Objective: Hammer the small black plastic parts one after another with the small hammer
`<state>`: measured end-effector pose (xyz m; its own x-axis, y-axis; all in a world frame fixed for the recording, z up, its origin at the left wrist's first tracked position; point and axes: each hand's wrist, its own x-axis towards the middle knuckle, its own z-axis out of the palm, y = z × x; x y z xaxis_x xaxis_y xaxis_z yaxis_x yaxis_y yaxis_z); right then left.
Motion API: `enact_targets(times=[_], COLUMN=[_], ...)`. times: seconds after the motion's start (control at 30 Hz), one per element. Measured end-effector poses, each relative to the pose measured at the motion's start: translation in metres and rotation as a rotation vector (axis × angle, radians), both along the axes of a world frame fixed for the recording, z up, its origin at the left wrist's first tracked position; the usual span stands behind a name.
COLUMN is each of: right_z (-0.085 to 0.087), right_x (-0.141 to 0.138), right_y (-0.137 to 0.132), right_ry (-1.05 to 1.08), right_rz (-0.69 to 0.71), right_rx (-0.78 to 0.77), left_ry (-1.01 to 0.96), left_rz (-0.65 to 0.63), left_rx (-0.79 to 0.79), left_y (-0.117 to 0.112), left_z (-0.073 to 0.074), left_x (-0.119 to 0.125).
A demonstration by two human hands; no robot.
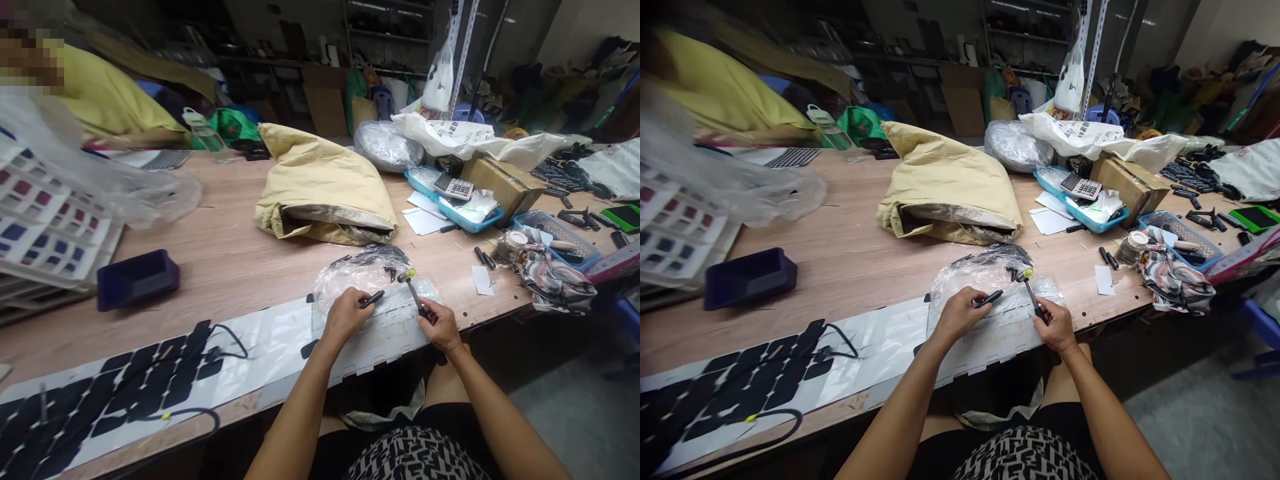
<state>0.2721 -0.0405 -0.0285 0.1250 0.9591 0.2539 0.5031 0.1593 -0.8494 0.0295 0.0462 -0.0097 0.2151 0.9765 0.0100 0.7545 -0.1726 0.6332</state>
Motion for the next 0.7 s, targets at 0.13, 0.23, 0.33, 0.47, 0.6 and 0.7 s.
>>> enact_targets(times=[0.13,0.23,0.33,0.47,0.6,0.7], right_z=[0.002,0.006,0.014,0.026,0.033,0.028], right_x=[0.000,-0.001,-0.008,-0.026,-0.040,-0.044], right_y=[0.001,0.000,-0.004,-0.009,-0.011,-0.010], right_ry=[-0.028,-0.125,-0.259,-0.323,-0.347,-0.381], right_rz=[0.015,0.011,0.041,0.181,0.245,0.258], right_rx=[0.004,0.045,0.123,0.164,0.201,0.222], left_ry=[-0.108,-0.166,-0.195,-0.214,-0.248,-0.258], left_rz=[0.014,0.018,0.015,0.016,0.027,0.026], left_rx=[0.082,0.121,0.099,0.081,0.077,0.074], left_y=[-0.015,-0.014,-0.011,-0.010,-0.009,-0.009], left_z=[-0.024,-0.032,-0.033,-0.034,-0.037,-0.038], left_x=[-0.006,-0.006,-0.006,-0.007,-0.007,-0.007])
